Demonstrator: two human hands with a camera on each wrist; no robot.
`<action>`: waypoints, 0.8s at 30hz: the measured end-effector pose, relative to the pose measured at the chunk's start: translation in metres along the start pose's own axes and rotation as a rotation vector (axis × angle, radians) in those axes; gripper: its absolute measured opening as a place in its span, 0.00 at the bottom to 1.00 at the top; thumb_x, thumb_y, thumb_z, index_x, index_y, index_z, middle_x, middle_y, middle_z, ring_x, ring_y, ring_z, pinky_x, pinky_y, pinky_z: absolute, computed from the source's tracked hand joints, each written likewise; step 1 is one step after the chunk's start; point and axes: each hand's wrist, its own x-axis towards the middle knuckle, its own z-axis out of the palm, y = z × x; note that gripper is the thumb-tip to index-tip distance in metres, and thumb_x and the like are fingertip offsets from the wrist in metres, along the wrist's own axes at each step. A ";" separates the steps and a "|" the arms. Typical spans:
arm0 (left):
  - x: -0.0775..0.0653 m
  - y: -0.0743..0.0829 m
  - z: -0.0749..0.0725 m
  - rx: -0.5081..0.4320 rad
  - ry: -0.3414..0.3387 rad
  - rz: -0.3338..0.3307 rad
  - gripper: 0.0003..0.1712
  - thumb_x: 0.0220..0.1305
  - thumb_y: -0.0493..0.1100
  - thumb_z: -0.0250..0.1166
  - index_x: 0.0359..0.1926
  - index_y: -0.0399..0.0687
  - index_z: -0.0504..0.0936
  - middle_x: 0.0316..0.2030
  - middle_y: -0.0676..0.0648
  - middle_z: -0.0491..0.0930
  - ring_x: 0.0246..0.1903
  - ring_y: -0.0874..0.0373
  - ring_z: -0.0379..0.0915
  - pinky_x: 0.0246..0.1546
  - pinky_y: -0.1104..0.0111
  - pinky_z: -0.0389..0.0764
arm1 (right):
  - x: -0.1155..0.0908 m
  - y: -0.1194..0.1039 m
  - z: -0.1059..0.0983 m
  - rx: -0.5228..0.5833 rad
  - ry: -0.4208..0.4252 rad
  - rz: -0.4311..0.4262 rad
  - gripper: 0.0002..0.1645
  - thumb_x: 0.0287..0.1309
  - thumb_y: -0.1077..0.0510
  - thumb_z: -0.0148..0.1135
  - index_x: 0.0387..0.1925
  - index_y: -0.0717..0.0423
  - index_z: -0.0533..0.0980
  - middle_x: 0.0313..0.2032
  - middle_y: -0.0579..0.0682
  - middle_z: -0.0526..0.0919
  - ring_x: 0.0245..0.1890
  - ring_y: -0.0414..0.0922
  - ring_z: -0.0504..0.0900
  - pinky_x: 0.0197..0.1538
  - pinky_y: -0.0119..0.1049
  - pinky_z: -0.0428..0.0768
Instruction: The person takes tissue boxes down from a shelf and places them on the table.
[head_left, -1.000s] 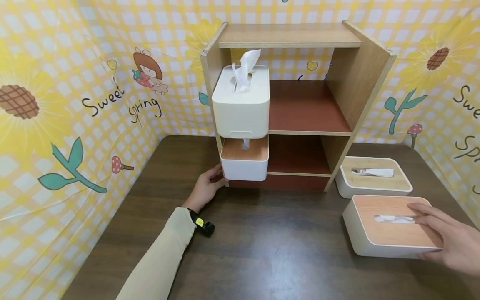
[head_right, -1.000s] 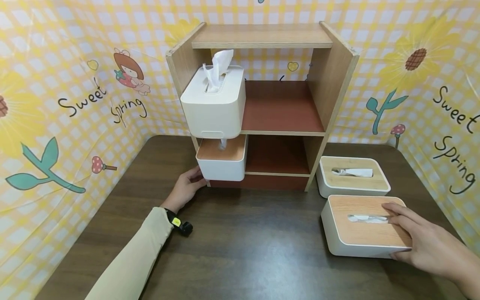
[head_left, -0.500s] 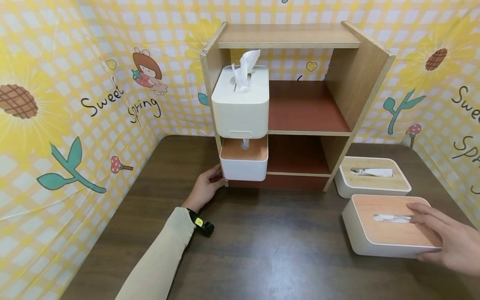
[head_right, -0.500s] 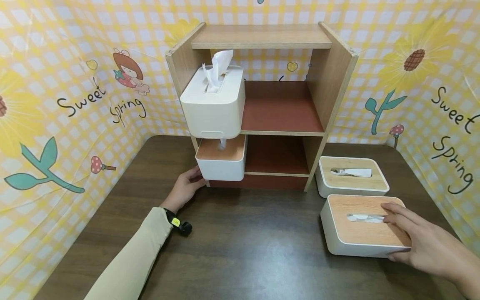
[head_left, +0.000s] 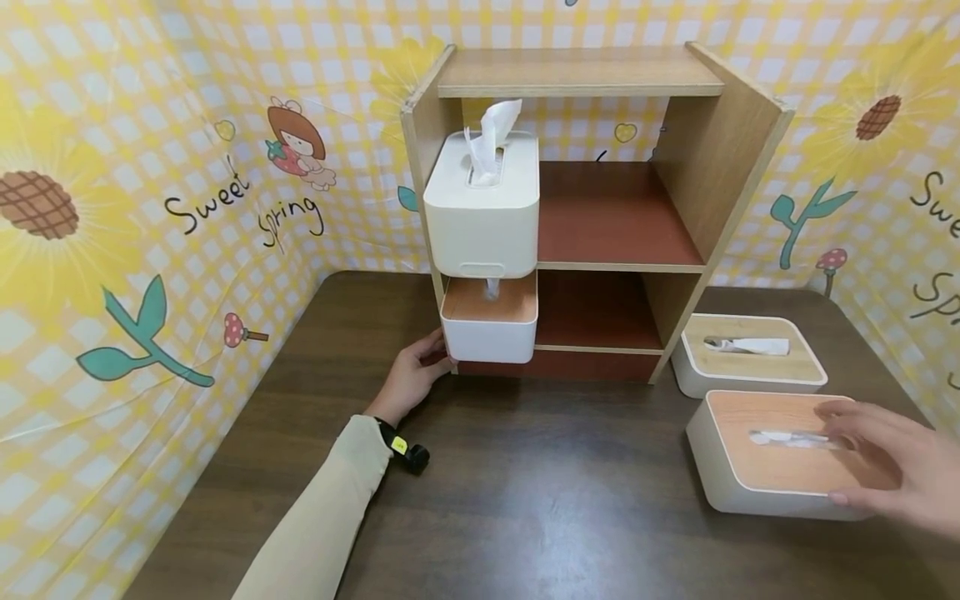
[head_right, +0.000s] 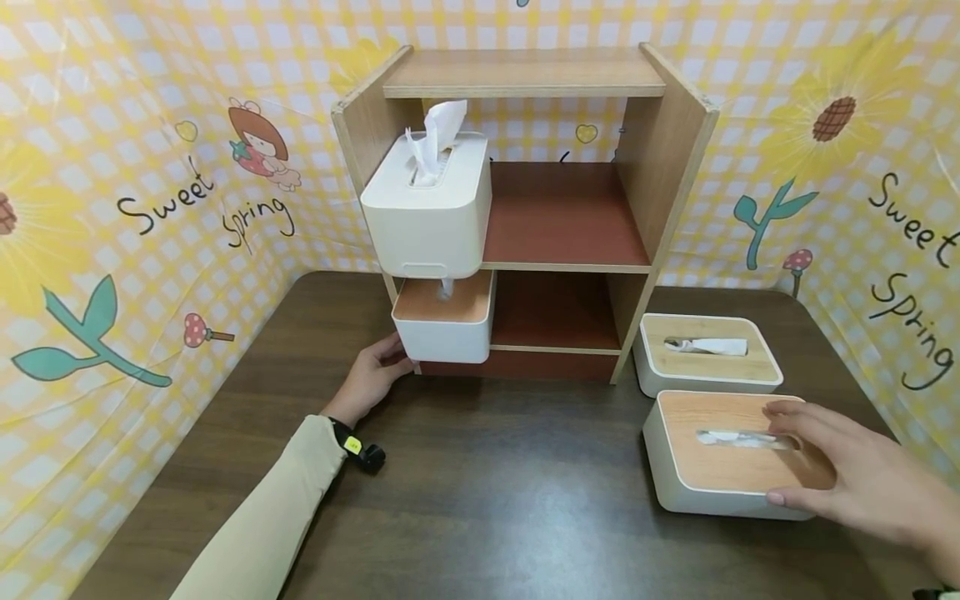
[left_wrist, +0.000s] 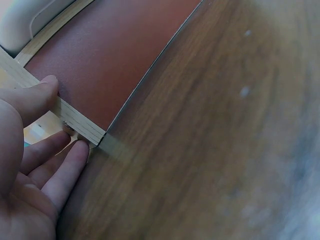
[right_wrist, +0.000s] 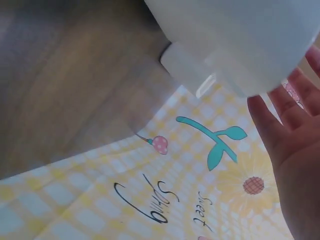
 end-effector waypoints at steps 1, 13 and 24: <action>0.000 0.000 0.000 -0.001 -0.002 -0.003 0.33 0.65 0.43 0.66 0.70 0.52 0.68 0.55 0.47 0.79 0.56 0.56 0.72 0.52 0.57 0.73 | 0.002 0.000 -0.001 0.008 0.000 0.012 0.50 0.11 0.50 0.87 0.48 0.57 0.77 0.62 0.25 0.63 0.63 0.20 0.54 0.61 0.15 0.46; -0.005 0.028 -0.002 0.006 -0.032 -0.014 0.33 0.66 0.38 0.65 0.70 0.41 0.66 0.57 0.40 0.77 0.57 0.51 0.71 0.52 0.56 0.73 | 0.029 -0.001 -0.012 -0.046 -0.048 0.082 0.45 0.26 0.48 0.83 0.51 0.60 0.76 0.52 0.62 0.78 0.63 0.23 0.54 0.61 0.19 0.43; -0.013 0.039 -0.003 -0.006 -0.039 -0.039 0.33 0.66 0.38 0.65 0.70 0.41 0.66 0.57 0.41 0.77 0.57 0.51 0.71 0.51 0.61 0.75 | 0.048 -0.006 -0.012 -0.082 -0.075 0.122 0.39 0.34 0.47 0.82 0.52 0.51 0.76 0.54 0.54 0.78 0.49 0.53 0.73 0.59 0.37 0.64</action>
